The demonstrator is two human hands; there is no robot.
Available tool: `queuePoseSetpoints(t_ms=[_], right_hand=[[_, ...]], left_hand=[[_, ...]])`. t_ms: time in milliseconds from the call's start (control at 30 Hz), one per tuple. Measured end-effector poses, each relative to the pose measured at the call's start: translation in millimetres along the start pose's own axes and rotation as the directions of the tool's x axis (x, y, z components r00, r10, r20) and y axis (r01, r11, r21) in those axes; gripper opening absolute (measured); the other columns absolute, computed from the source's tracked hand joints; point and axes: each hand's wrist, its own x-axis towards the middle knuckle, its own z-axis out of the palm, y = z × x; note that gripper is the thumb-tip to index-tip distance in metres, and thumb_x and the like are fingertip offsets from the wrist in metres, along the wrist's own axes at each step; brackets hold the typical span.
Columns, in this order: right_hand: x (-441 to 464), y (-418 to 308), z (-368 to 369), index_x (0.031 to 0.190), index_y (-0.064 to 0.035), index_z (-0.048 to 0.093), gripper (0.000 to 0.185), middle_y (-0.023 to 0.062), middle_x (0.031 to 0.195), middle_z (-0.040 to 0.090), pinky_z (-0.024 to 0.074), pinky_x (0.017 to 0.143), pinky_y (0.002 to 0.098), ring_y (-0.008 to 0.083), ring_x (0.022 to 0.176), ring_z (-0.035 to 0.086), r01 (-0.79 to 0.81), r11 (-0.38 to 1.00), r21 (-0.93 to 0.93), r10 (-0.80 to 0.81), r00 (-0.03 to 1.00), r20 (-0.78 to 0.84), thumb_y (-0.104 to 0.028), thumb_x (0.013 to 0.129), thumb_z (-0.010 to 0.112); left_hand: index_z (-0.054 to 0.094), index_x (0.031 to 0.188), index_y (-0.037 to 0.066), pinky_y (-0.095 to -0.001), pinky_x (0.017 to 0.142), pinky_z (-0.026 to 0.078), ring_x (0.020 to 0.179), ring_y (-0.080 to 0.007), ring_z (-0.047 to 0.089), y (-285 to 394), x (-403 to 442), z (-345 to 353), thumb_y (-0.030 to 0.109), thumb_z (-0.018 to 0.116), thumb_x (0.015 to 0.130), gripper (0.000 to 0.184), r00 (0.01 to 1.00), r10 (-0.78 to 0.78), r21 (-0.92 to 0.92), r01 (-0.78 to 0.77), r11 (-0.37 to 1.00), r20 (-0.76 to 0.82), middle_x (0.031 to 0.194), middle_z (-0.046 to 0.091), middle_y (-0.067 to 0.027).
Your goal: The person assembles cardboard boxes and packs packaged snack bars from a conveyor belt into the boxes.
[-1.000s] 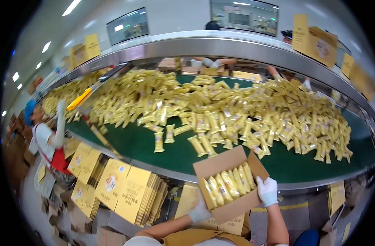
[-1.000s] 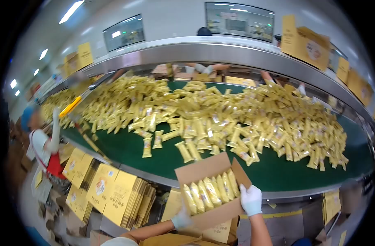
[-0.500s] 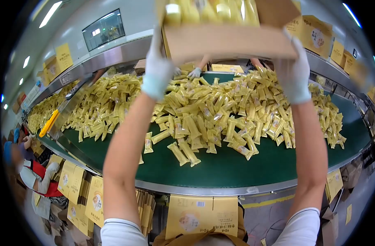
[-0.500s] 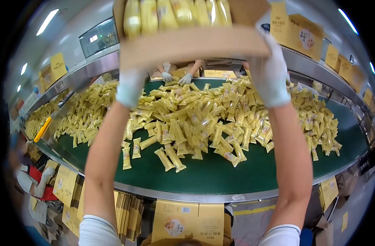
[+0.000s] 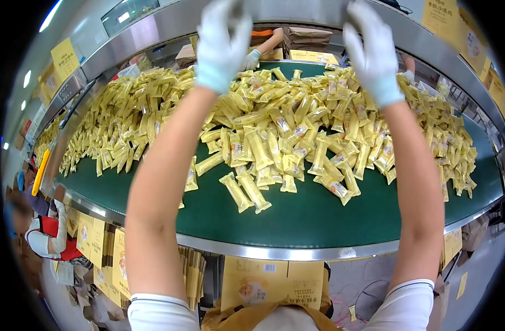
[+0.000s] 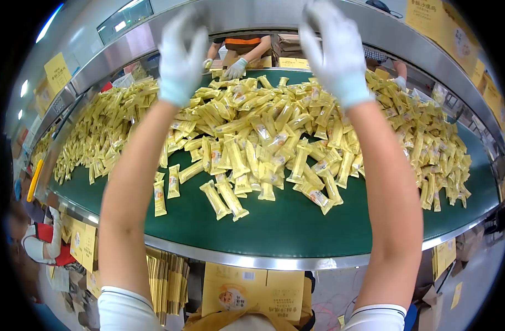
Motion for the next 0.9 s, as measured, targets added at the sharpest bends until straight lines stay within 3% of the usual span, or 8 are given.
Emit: queuePoseSetpoints(t_ms=[33,67,133,233,300,367,733,900], right_hand=[[-32.6,-7.6,-5.9,0.122,-0.0101,0.062,0.032,0.0119,0.127,0.062,0.0454,0.092,0.0432,0.0326,0.108,0.058,-0.013,1.000,-0.002,0.013,0.990,0.141,-0.022,0.092,0.064],[-71.7,-12.2,-7.8,0.120,-0.0105,0.062,0.030,0.0128,0.123,0.063,0.0449,0.092,0.0437,0.0334,0.107,0.058,-0.049,0.998,-0.028,0.055,0.965,0.256,-0.024,0.093,0.062],[-156.9,-22.8,-15.9,0.119,-0.0115,0.064,0.033,0.0142,0.117,0.062,0.0443,0.096,0.0464,0.0351,0.107,0.058,-0.334,0.931,-0.147,0.343,0.664,0.664,-0.035,0.095,0.060],[-256.8,-38.4,-23.9,0.132,-0.0263,0.062,0.057,0.0145,0.140,0.053,0.0362,0.108,0.0550,0.0407,0.130,0.047,-0.572,0.635,-0.519,0.641,0.015,0.767,-0.065,0.095,0.043],[-293.9,-65.0,-20.7,0.136,-0.0321,0.059,0.060,0.0130,0.149,0.045,0.0294,0.111,0.0629,0.0463,0.139,0.033,-0.518,0.555,-0.651,0.702,-0.128,0.701,-0.070,0.092,0.043],[-289.8,-101.0,-21.4,0.139,-0.0367,0.058,0.062,0.0102,0.158,0.035,0.0210,0.110,0.0733,0.0539,0.146,0.013,-0.427,0.542,-0.724,0.726,-0.195,0.659,-0.072,0.089,0.046],[-288.6,-182.6,-65.2,0.111,-0.0158,0.074,0.060,0.0073,0.147,0.045,0.0364,0.102,0.0635,0.0518,0.136,0.029,-0.529,0.692,-0.491,0.574,-0.008,0.819,-0.068,0.085,0.057],[-291.3,-201.1,-89.9,0.144,-0.0151,0.051,0.081,0.0084,0.158,0.036,0.0336,0.106,0.0639,0.0550,0.137,0.029,-0.494,0.687,-0.533,0.605,-0.017,0.796,-0.069,0.084,0.058]], left_hand=[[0.059,0.126,0.000,-0.0348,0.088,0.054,0.096,-0.0255,0.067,20.2,-34.2,-6.9,0.018,0.066,0.095,0.036,0.928,-0.314,-0.226,0.356,0.907,0.202,0.119,0.063,-0.0170],[0.060,0.123,0.000,-0.0364,0.088,0.053,0.094,-0.0266,0.067,15.2,-81.0,-7.0,0.018,0.065,0.095,0.033,0.916,-0.296,-0.094,0.331,0.939,0.273,0.116,0.065,-0.0180],[0.061,0.130,0.010,-0.0403,0.099,0.048,0.114,-0.0340,0.062,-0.9,-169.6,-2.5,0.047,0.060,0.094,0.051,0.524,-0.629,0.227,0.637,0.737,0.574,0.125,0.062,-0.0200],[0.047,0.149,0.022,-0.0506,0.115,0.033,0.138,-0.0378,0.045,16.1,-244.0,-3.1,0.076,0.049,0.085,0.084,-0.048,-0.742,0.570,0.674,0.470,0.668,0.146,0.051,-0.0203],[0.043,0.151,0.032,-0.0645,0.116,0.021,0.145,-0.0380,0.035,58.3,-234.7,-1.2,0.080,0.051,0.079,0.086,-0.177,-0.770,0.735,0.485,0.475,0.614,0.153,0.044,-0.0177],[0.041,0.151,0.036,-0.0696,0.115,0.014,0.144,-0.0391,0.035,74.0,-247.3,4.9,0.075,0.059,0.077,0.085,-0.081,-0.754,0.707,0.424,0.565,0.651,0.151,0.045,-0.0212],[0.049,0.145,0.033,-0.0634,0.117,0.016,0.138,-0.0392,0.041,136.6,-283.6,-61.3,0.063,0.068,0.076,0.078,0.064,-0.575,0.472,0.501,0.725,0.816,0.141,0.047,-0.0261],[0.043,0.151,0.031,-0.0589,0.116,0.024,0.142,-0.0428,0.036,148.9,-287.9,-102.1,0.071,0.058,0.083,0.080,-0.006,-0.522,0.456,0.497,0.738,0.853,0.152,0.036,-0.0303]])
